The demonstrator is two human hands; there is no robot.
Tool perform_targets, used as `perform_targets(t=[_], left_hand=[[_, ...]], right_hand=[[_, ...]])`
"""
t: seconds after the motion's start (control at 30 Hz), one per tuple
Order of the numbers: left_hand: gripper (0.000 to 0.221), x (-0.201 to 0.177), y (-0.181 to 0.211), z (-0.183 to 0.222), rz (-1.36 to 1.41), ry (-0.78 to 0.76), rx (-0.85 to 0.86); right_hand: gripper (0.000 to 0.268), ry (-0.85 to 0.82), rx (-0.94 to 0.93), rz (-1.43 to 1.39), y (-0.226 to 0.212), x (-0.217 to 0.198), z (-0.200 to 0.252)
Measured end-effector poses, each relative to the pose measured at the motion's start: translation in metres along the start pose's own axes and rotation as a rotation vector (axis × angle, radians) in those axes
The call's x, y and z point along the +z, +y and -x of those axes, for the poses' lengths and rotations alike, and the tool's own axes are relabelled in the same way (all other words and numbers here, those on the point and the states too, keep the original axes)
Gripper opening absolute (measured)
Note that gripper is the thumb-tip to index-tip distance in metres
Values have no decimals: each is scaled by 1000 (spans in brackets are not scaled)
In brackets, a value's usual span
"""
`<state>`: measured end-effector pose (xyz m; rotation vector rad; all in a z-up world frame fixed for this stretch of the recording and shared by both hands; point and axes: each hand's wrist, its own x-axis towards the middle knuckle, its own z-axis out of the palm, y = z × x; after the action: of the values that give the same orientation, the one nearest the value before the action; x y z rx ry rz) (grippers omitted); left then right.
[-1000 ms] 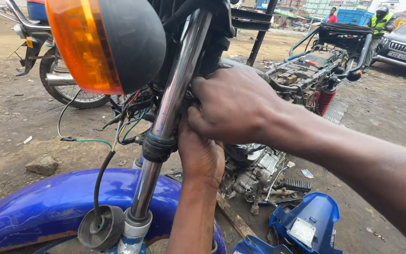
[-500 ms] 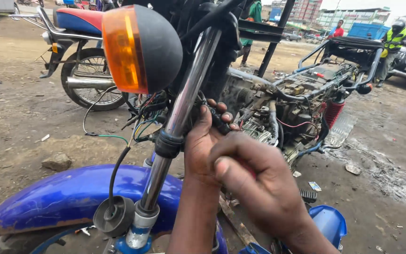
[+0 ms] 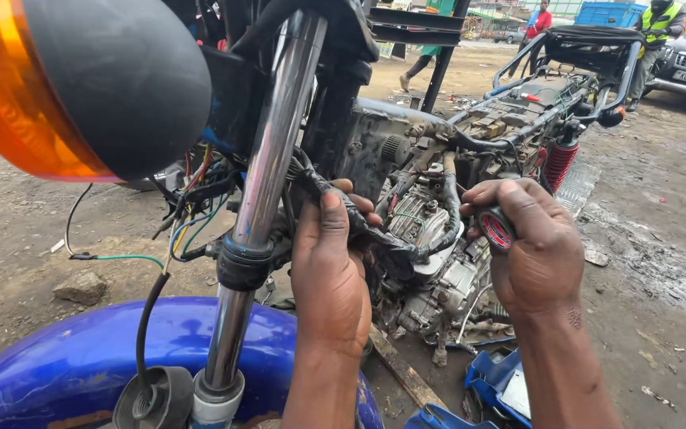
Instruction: Repairing motorcycle wiring by wrapping it with electrical tape and inspecting the headlight bulb.
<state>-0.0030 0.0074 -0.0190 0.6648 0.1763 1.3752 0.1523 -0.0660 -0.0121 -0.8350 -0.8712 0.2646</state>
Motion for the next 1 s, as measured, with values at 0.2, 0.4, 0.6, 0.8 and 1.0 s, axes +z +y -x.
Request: perform_targets(t=[0.2, 0.4, 0.6, 0.8, 1.0], left_hand=[[16, 13, 1, -14, 39, 65, -42], [18, 21, -4, -16, 92, 139, 67], [29, 18, -9, 13, -141, 94, 86], [26, 14, -27, 16, -285, -33, 203], [12, 26, -6, 30, -830, 81, 399]], right_hand=[[27, -368, -89, 594, -14, -20, 15], [17, -201, -429, 724, -5, 8, 18], [29, -98, -583, 776, 15, 32, 4], [49, -51, -668, 723, 22, 33, -23], [35, -30, -251, 219, 90, -15, -72]])
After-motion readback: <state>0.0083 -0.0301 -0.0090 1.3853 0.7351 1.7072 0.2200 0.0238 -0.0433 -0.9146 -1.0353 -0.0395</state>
